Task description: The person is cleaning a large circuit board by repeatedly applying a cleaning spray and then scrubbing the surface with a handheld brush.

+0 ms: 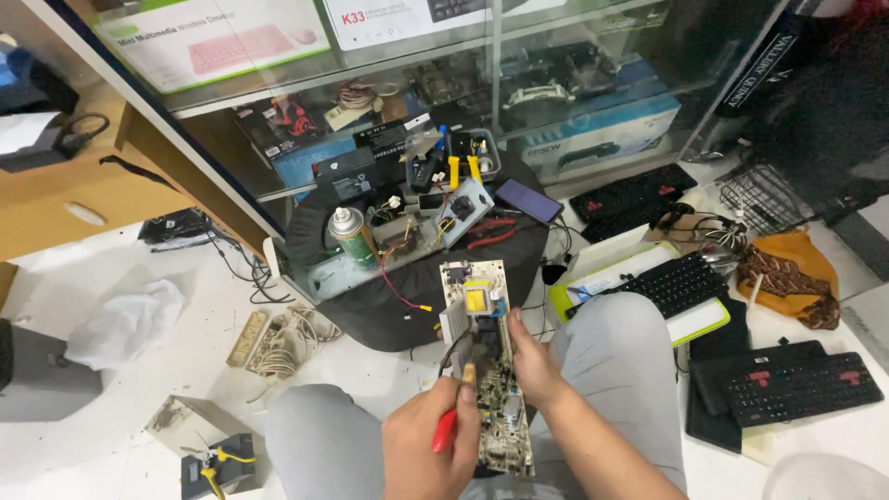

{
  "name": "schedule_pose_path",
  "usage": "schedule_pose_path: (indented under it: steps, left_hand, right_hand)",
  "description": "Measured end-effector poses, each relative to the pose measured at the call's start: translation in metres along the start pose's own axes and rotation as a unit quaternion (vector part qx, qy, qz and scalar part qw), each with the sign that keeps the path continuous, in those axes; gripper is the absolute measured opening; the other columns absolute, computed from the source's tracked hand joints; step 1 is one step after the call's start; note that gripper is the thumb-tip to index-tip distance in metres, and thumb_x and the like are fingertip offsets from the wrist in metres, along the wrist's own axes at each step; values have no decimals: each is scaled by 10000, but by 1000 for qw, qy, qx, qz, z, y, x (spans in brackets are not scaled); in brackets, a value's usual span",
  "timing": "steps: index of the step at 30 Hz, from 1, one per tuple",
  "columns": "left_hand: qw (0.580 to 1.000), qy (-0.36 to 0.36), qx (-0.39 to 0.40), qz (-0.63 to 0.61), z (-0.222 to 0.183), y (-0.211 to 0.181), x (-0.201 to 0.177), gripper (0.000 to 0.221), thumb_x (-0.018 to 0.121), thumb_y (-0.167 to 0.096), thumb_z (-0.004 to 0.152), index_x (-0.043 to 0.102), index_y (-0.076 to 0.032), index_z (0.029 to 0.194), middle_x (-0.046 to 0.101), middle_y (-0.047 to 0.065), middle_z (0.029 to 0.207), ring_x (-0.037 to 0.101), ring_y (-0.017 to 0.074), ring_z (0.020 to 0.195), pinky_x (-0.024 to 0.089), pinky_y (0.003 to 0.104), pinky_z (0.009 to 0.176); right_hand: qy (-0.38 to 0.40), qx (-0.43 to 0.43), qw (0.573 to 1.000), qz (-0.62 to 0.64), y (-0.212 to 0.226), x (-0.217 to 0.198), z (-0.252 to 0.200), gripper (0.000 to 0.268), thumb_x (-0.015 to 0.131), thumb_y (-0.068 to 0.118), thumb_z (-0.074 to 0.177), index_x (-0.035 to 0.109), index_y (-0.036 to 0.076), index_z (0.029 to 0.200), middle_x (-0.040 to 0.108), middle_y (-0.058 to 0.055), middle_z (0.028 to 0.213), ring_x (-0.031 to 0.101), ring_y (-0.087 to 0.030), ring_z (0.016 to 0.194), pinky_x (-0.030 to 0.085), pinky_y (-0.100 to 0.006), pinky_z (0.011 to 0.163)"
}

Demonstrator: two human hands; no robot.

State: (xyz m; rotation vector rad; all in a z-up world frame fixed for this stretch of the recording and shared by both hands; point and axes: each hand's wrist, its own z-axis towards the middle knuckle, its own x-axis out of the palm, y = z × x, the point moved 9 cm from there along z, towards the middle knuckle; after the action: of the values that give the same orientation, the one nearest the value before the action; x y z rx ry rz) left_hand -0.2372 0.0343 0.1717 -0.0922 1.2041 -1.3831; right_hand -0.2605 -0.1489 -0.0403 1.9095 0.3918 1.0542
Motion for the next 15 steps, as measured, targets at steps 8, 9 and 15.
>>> schedule_pose_path:
  steps: [8,9,15]
  left_hand:
    - [1000,-3,-22,-14,-7,-21,-15,31,666,-123,832,696,-123,830,673,40,572,579,220,419,467,330,441]
    - [999,-25,-34,-20,-10,-20,-19,52,669,-120,814,716,-122,794,642,29,531,553,195,399,465,304,435]
    - [999,-1,-53,-13,-2,-7,-15,23,675,-118,821,690,-101,820,637,49,523,528,221,385,451,339,418]
  right_hand:
    - [261,-14,958,119,46,78,-44,701,221,554,1066,442,51,1502,645,-265,1297,714,-349,1007,616,-444,810]
    - [262,-17,959,109,46,79,-44,709,248,569,1054,444,51,1497,650,-267,1286,718,-343,990,625,-427,770]
    - [294,-20,950,102,41,95,-37,667,248,553,1069,443,73,1489,641,-262,1294,706,-340,1024,602,-464,849]
